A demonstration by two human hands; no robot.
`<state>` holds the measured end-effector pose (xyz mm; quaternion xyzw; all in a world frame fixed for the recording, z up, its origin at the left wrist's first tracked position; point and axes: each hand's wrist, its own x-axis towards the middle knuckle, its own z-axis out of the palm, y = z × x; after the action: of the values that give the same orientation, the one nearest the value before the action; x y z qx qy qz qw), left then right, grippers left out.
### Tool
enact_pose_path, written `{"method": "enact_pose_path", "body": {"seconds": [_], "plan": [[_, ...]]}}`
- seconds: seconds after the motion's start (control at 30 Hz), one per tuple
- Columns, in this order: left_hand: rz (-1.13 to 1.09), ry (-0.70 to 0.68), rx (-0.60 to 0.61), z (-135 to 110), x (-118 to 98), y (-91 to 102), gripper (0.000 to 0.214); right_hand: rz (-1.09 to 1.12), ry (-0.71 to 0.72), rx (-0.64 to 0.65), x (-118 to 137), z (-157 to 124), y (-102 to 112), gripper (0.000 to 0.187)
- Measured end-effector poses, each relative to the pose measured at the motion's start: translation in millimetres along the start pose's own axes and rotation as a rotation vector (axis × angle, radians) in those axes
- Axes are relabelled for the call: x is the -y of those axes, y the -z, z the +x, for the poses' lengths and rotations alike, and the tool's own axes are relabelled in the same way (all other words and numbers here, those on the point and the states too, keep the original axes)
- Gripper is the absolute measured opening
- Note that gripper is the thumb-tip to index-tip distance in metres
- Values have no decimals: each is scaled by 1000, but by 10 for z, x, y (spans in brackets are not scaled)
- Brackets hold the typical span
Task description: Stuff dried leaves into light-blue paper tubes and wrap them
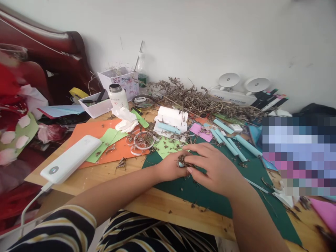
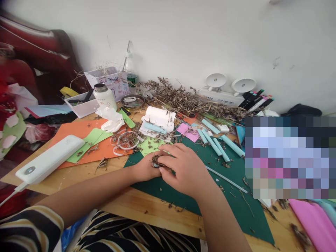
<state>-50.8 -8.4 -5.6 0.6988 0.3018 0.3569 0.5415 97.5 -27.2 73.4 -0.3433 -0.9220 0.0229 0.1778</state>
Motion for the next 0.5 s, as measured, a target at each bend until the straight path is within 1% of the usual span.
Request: {"method": "enact_pose_path", "body": {"seconds": [0.07, 0.13, 0.2, 0.27, 0.33, 0.4, 0.47, 0.5], "plan": [[42, -14, 15, 2, -7, 1, 25, -7, -14, 60, 21, 21, 30, 18], [93, -38, 22, 8, -22, 2, 21, 17, -18, 66, 31, 34, 24, 22], [140, -39, 36, 19, -36, 0, 16, 72, -43, -6, 33, 35, -30, 24], [180, -25, 50, 35, -41, -1, 13, 140, -100, -133, 34, 24, -119, 23], [194, -29, 51, 48, -36, -2, 12, 205, -191, -244, 39, 4, -216, 15], [188, -51, 47, 55, -23, -3, 17, 270, -301, -309, 48, -16, -291, 2], [181, -77, 36, 58, -9, -6, 25, 309, -370, -328, 52, -28, -327, 13], [182, -84, 35, 58, -4, -7, 28, 312, -365, -325, 50, -27, -330, 16]]}}
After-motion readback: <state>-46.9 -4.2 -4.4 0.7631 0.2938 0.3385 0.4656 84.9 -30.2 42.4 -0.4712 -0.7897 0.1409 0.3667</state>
